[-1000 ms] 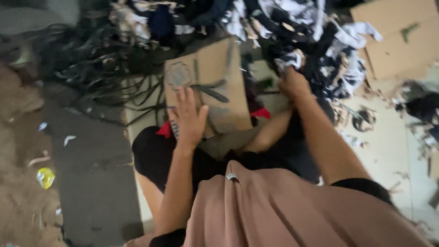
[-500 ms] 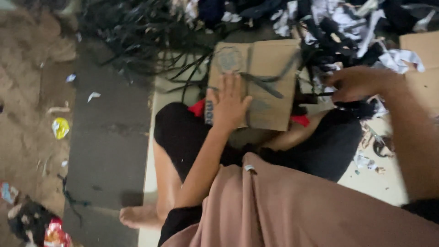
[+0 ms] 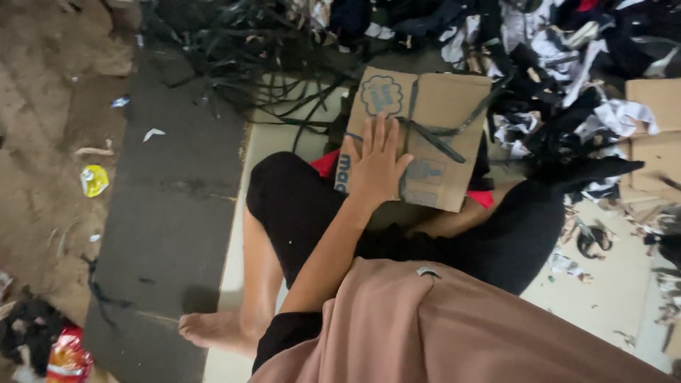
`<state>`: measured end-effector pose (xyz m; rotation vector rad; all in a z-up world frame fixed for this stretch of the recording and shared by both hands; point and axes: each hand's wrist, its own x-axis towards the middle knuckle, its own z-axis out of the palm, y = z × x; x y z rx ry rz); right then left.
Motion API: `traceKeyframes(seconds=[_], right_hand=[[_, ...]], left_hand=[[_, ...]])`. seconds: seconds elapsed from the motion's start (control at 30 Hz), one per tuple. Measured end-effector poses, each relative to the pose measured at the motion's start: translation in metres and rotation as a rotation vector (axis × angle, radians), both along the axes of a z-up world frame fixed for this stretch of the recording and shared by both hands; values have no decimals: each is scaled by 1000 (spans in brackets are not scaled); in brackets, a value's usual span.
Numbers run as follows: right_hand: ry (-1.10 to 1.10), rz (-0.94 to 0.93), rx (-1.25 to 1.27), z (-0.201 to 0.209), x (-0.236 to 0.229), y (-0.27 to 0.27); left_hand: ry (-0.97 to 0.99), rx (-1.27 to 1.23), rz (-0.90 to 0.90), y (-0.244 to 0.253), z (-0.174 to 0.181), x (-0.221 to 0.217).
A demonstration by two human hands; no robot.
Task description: The person sorts through a pile of black and white fabric scraps on the floor, places some into a small cardboard box, and secures the box by tying it with several lengths of black plastic strips.
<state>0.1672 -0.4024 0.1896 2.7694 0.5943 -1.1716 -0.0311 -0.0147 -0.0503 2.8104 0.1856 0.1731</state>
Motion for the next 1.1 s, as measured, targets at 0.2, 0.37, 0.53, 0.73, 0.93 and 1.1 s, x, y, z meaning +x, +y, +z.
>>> traceKeyframes(seconds=[0.2, 0.37, 0.53, 0.73, 0.93, 1.1], right_hand=[[-24, 90, 136, 4, -74, 132], [-60, 222, 283, 0, -123, 275], [-83, 417, 435, -7, -139, 403], [290, 462, 429, -48, -112, 495], [-46, 533, 280, -218, -27, 535], [-269, 562, 58, -330, -38, 528]], left_hand=[[166, -256, -3, -2, 20, 7], [-51, -660, -84, -15, -11, 14], [-111, -1281, -125, 10, 85, -6], [-37, -1484, 343, 34, -58, -9], [-261, -2009, 468, 73, 38, -62], [-363, -2072, 458, 98, 32, -82]])
